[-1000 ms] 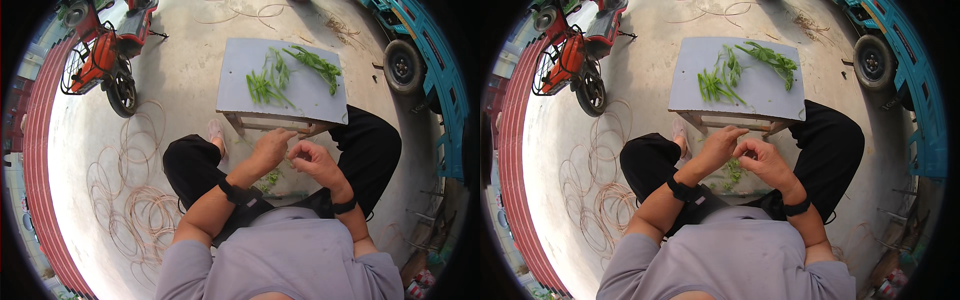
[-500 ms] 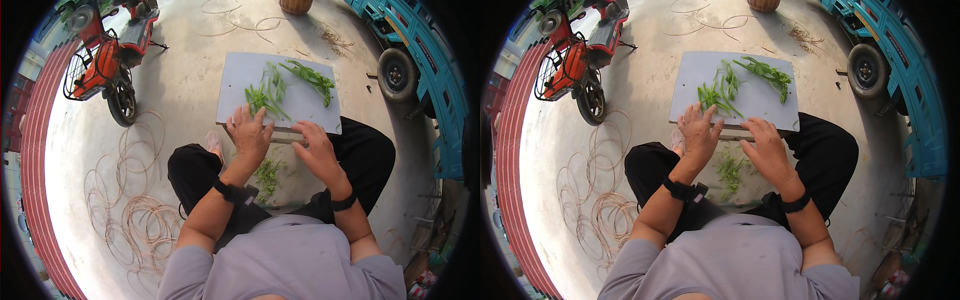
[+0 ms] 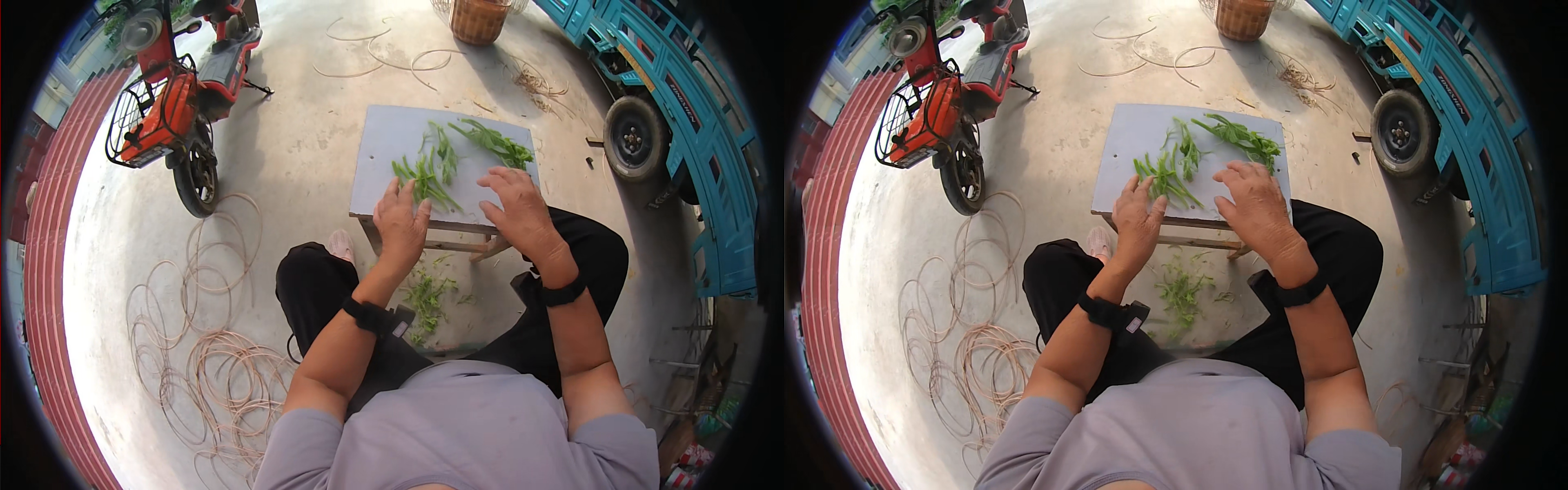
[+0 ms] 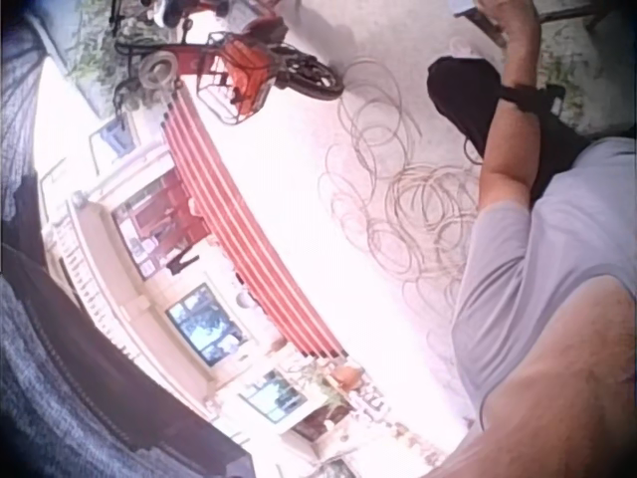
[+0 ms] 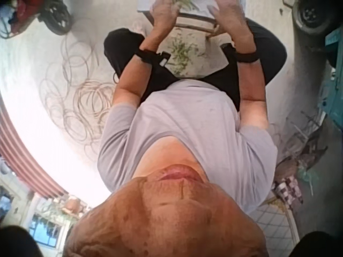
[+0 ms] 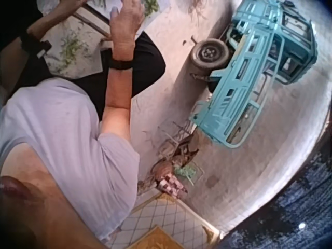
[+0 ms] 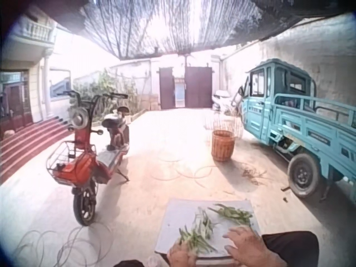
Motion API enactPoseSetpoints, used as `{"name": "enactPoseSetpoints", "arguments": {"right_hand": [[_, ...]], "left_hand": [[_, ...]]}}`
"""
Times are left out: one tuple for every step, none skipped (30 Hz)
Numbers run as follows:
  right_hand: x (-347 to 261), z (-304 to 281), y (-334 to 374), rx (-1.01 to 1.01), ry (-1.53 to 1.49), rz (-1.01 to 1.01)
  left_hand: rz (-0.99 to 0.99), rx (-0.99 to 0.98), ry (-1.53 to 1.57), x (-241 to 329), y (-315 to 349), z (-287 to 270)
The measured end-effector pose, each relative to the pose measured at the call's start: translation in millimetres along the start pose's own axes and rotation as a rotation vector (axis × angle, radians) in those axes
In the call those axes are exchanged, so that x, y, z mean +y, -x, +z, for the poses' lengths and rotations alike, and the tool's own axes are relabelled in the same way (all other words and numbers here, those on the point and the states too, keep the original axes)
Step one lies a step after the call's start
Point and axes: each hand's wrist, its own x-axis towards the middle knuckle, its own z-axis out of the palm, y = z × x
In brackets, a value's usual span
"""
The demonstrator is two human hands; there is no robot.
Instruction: The recorder picks leaves from vegetable stems while seated outdoors.
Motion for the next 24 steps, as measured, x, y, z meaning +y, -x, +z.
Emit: {"name": "enactPoseSetpoints", "arguments": {"right_hand": [[4, -20, -2, -0.068, 0.027, 0.028], [11, -39, -5, -0.170, 0.057, 0.061], [18, -55, -7, -0.208, 0.090, 0.108], [22, -69, -11, -0.230, 0.064, 0.175], [34, -81, -13, -0.249, 0.112, 0.226], [45, -89, -18, -0.272, 0.151, 0.266], [51, -96, -20, -0.299, 0.177, 0.297], [58, -102, -23, -0.323, 0.206, 0.329], [66, -103, -25, -0.410, 0.208, 0.377], [69, -99, -23, -0.407, 0.202, 0.382], [68, -90, -22, -0.499, 0.264, 0.346], [70, -82, -15, -0.590, 0.328, 0.317], [79, -68, -4, -0.529, 0.372, 0.203], [84, -51, 3, -0.531, 0.356, 0.209], [82, -36, 4, -0.582, 0.469, 0.156], [81, -25, 6, -0.630, 0.582, 0.103], [77, -19, 10, -0.604, 0.560, 0.078], [78, -12, 16, -0.603, 0.544, 0.079], [80, -3, 22, -0.624, 0.546, 0.024], [82, 4, 27, -0.645, 0.552, -0.027], [64, -7, 26, -0.763, 0.493, -0.057], [49, -16, 23, -0.756, 0.477, -0.060], [39, -27, 21, -0.903, 0.232, 0.017], [33, -35, 20, -1.035, -0.019, 0.084]], "left_hand": [[-0.013, 0.036, 0.076, -5, -1, 3], [-0.022, 0.070, 0.152, -7, -4, 3], [-0.013, 0.066, 0.154, -6, -7, 3], [-0.069, 0.047, 0.210, -7, -9, 1], [-0.122, 0.020, 0.276, -4, -10, 2], [-0.121, 0.013, 0.272, -7, -11, 2], [-0.152, 0.018, 0.338, -11, -13, 1], [-0.180, 0.024, 0.407, -12, -16, 0], [-0.198, 0.010, 0.355, -14, -16, -2], [-0.193, 0.005, 0.351, -14, -18, -2], [-0.235, 0.018, 0.436, -19, -19, 0], [-0.274, 0.024, 0.527, -15, -21, -1], [-0.299, -0.008, 0.524, -13, -24, -3], [-0.300, -0.018, 0.511, -9, -25, -6], [-0.315, -0.040, 0.510, -8, -27, -10], [-0.329, -0.061, 0.510, -6, -30, -14], [-0.331, -0.070, 0.555, -7, -32, -16], [-0.331, -0.075, 0.540, -6, -33, -16], [-0.340, -0.073, 0.538, -4, -33, -15], [-0.348, -0.073, 0.540, -4, -34, -12], [-0.352, -0.087, 0.500, -8, -35, -14], [-0.350, -0.088, 0.483, -12, -35, -16], [-0.390, -0.098, 0.513, -14, -37, -14], [-0.429, -0.100, 0.539, -18, -41, -14]]}}
